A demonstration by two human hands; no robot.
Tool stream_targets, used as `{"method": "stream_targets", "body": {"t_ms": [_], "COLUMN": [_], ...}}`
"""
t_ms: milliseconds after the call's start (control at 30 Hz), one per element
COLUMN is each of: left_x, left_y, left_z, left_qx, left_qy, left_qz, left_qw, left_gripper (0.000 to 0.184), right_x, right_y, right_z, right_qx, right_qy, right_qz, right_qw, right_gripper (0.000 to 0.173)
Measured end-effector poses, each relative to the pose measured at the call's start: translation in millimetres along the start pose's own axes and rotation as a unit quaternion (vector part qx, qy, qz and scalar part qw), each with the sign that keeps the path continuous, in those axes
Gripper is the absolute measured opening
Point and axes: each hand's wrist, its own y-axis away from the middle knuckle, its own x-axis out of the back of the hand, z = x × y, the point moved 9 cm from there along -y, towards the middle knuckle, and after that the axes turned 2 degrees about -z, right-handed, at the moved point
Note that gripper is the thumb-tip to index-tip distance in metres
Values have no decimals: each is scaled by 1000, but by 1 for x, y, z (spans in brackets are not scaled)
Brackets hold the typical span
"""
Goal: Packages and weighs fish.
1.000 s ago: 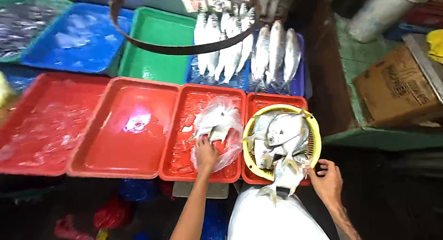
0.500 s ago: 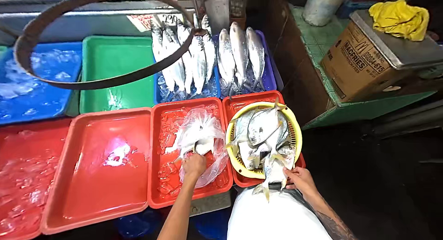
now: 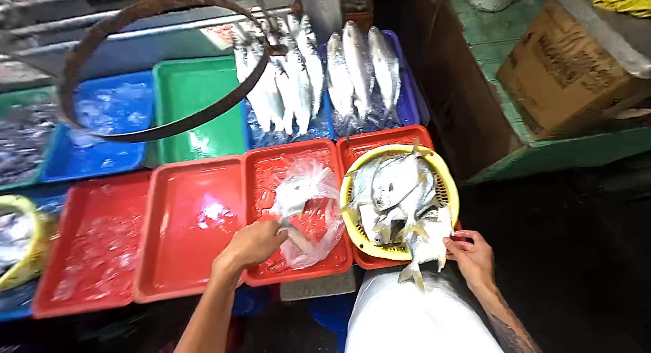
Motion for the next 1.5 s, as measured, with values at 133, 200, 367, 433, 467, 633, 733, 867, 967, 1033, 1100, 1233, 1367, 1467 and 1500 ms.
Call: {"method": "stream_targets", "body": {"t_ms": [133,200,367,433,467,633,733,867,967,1033,1100,1233,1367,1467,1500], "left_x": [5,13,66,86,92,71,25,-25,-42,-45,-46,-41,-49,-74,-85], "left_y": [35,52,118,150,165,216,202,179,178,181,186,197,193,156,139], "left_z": [16,28,97,138,159,230,233,229,225,223,222,221,214,226,237], "left_qx": [32,31,16,-16,-36,-125,-143,-177,-196,-204,-208,-192,-151,-115,-112], "left_qy": [-70,-109,-174,-171,-163,-67,35,135,216,259,299,363,424,459,473], "left_qz": [0,12,88,149,179,312,306,301,326,333,341,364,356,339,328], "left_qw": [997,994,981,974,970,939,940,927,899,883,866,836,819,813,810], "left_gripper": [42,41,37,34,33,34,37,35,32,30,26,17,13,14,15], "right_x": [9,22,-12,-54,-73,-90,-55,-17,-4,-2,-2,-5,-8,5,12], "right_y": [-3,2,18,37,51,88,61,31,27,26,24,18,12,-15,-29], "right_z": [-19,-45,-85,-86,-87,-116,-116,-106,-112,-117,-118,-111,-111,-127,-133], "right_qx": [95,197,254,121,32,-190,-212,-158,-99,-74,-66,-78,-84,15,55], "right_qy": [76,123,9,-98,-166,-433,-476,-414,-398,-397,-399,-409,-387,-287,-236], "right_qz": [-30,-12,-213,-411,-496,-641,-567,-516,-530,-543,-550,-566,-555,-493,-464], "right_qw": [992,973,943,898,852,605,638,733,742,737,731,711,731,821,852], "right_gripper": [42,38,26,24,27,55,51,45,62,65,66,62,59,57,59]}}
